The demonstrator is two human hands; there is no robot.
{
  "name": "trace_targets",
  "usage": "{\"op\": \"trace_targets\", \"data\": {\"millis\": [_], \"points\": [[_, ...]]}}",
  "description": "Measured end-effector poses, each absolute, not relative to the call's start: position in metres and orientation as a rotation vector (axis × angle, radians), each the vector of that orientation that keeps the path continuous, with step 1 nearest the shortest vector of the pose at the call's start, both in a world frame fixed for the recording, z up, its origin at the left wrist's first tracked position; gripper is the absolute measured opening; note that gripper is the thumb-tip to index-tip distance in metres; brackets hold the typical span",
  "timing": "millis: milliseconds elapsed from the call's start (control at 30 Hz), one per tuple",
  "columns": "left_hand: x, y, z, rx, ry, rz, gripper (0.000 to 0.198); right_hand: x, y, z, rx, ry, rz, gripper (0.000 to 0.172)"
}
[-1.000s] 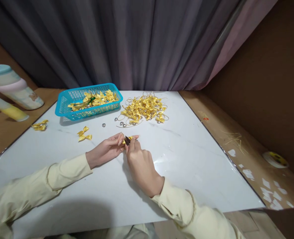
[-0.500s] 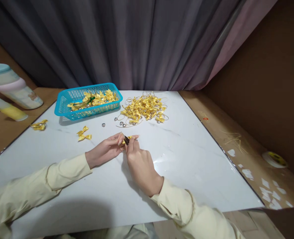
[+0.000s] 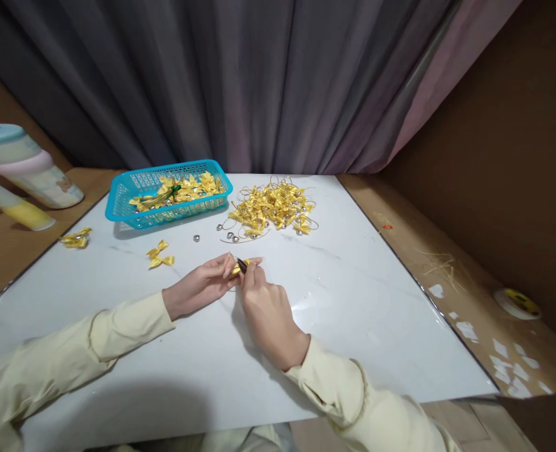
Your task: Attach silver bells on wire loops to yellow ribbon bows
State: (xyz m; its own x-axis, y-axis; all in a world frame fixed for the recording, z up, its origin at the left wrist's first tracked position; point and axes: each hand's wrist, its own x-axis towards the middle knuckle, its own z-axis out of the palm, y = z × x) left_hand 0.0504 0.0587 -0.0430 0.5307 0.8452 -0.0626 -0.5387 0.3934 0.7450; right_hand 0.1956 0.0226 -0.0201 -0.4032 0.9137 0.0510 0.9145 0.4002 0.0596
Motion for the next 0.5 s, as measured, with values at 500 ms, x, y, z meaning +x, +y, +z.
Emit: {"op": "trace_targets", "data": {"millis": [500], "points": [[0.039, 0.065, -0.026, 0.945, 0.729, 0.873, 0.025, 0.25, 0.03, -0.002, -1.912, -2.431, -0.094, 0.027]]}}
